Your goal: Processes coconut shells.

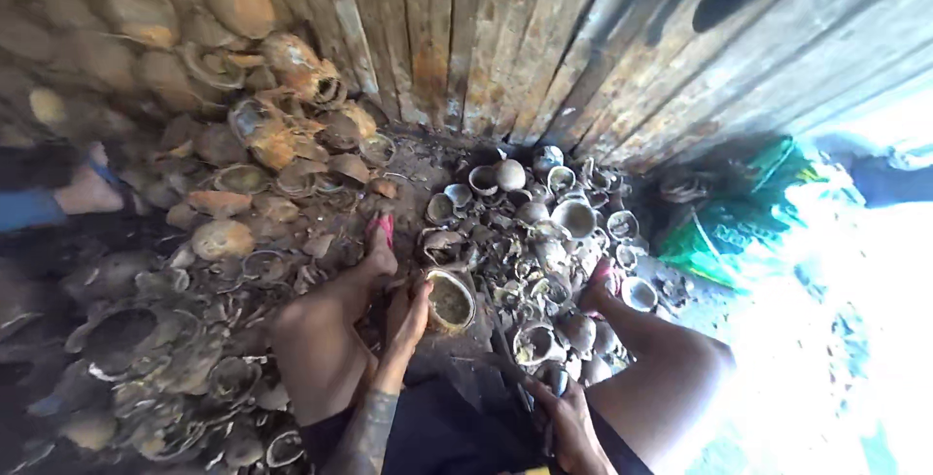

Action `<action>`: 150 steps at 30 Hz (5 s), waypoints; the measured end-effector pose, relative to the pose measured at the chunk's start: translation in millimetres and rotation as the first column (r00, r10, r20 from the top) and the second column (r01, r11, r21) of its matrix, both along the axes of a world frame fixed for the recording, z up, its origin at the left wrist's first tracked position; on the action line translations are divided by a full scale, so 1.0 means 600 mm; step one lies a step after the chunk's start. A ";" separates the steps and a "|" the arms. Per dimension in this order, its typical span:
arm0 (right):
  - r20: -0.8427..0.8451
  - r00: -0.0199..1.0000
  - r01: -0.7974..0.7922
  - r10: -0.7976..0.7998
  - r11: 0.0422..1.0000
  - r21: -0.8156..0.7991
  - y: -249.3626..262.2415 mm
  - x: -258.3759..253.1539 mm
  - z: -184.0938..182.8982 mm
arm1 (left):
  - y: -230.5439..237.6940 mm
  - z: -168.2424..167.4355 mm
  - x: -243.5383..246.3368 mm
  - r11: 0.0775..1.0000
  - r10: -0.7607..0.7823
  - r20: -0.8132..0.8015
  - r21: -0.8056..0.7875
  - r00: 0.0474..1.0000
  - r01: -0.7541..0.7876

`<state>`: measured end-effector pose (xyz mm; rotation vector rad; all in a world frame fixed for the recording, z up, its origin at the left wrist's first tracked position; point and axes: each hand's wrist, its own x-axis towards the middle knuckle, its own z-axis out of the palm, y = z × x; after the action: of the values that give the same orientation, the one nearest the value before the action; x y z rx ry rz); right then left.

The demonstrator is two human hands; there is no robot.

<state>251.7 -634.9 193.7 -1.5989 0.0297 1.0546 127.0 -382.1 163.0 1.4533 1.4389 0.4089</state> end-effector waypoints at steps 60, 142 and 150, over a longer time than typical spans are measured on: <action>0.415 0.891 -0.145 0.183 0.982 -0.121 0.202 0.053 -0.046 | 0.031 -0.049 0.050 0.976 -0.098 0.116 0.205 0.988 0.072; 0.539 0.641 -0.618 0.546 0.784 -0.060 0.374 0.220 -0.198 | 0.048 -0.095 0.021 0.897 -0.297 0.214 0.397 0.931 0.195; -0.001 1.000 0.021 -0.022 0.967 -0.253 0.224 0.067 -0.083 | 0.028 -0.086 0.014 0.874 -0.356 0.168 0.407 0.919 0.265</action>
<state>292.1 -500.8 143.9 -1.8221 0.1905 1.0699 135.7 -365.3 111.2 1.8416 0.9382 0.6562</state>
